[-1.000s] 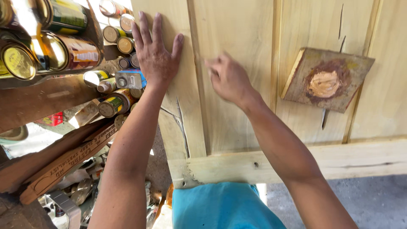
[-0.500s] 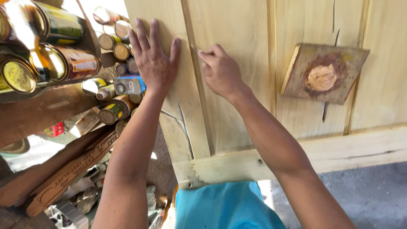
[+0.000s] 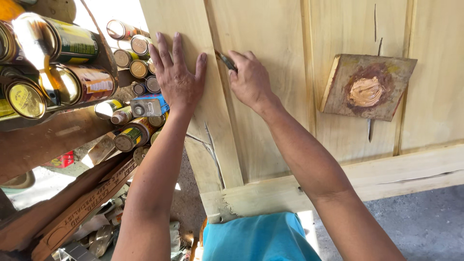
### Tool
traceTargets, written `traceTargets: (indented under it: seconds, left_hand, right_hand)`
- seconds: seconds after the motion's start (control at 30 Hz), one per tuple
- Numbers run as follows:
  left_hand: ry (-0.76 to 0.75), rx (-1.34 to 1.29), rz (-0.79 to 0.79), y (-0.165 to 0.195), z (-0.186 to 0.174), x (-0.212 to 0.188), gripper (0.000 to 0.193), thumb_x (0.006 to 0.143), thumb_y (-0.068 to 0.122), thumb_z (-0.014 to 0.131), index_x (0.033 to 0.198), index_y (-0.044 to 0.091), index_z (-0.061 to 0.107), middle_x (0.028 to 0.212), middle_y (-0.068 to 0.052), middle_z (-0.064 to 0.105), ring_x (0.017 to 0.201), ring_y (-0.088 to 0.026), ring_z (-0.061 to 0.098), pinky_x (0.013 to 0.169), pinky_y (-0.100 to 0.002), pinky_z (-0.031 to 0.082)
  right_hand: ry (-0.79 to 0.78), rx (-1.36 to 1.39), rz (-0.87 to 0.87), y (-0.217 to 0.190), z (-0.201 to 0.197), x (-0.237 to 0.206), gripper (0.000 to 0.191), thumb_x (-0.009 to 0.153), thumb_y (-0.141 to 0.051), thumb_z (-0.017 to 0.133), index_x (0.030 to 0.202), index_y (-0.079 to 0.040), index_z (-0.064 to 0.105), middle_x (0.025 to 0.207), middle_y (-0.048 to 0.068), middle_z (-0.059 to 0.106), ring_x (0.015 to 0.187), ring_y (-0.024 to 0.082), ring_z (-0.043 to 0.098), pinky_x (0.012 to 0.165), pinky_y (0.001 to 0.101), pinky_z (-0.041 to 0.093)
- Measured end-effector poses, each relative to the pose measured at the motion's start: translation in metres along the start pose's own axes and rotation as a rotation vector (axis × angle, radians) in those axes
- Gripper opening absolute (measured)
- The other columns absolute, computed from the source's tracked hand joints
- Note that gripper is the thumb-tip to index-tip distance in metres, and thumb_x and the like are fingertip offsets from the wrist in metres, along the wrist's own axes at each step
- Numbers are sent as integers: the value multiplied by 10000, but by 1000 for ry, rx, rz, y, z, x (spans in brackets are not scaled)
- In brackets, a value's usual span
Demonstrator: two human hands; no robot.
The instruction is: The person fills cracks and gaps in a wooden door panel with wood filler. They scoop filler from a small board with a putty knife, press it into the cracks along the frame and panels, and smooth it by hand and with the knife, working around the door.
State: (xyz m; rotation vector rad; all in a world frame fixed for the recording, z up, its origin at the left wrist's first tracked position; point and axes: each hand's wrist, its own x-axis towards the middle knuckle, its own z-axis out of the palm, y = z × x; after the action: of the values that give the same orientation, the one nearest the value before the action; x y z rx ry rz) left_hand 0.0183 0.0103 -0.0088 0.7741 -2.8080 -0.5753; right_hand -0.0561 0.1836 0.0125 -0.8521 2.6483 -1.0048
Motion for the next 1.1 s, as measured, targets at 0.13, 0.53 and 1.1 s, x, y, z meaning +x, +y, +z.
traceTargets:
  seconds: [0.13, 0.53, 1.1]
  left_hand:
    - [-8, 7, -5, 0, 1, 0, 714, 1051, 559, 673, 1591, 155, 439, 1675, -208, 267, 1540, -512, 206, 1244, -577, 299]
    - [-39, 12, -31, 7, -4, 1, 716, 1051, 536, 672, 1595, 145, 419, 1678, -220, 261, 1547, -507, 202, 1243, -577, 293]
    - [-16, 22, -5, 4, -2, 0, 726, 1040, 534, 682, 1597, 148, 419, 1675, -225, 275, 1547, -509, 209, 1249, -578, 290]
  right_hand:
    - [-243, -181, 4, -4, -14, 8, 352, 1024, -91, 535, 1357, -115, 648, 1100, 163, 590, 873, 339, 685, 759, 459, 574]
    - [-418, 71, -98, 35, -33, 20, 283, 968, -81, 605, 1215, -102, 741, 1129, 92, 644, 955, 224, 684, 878, 361, 564]
    - [-241, 194, -37, 27, -5, 29, 322, 853, -19, 642, 1141, -72, 776, 1107, 122, 686, 983, 309, 693, 866, 404, 558]
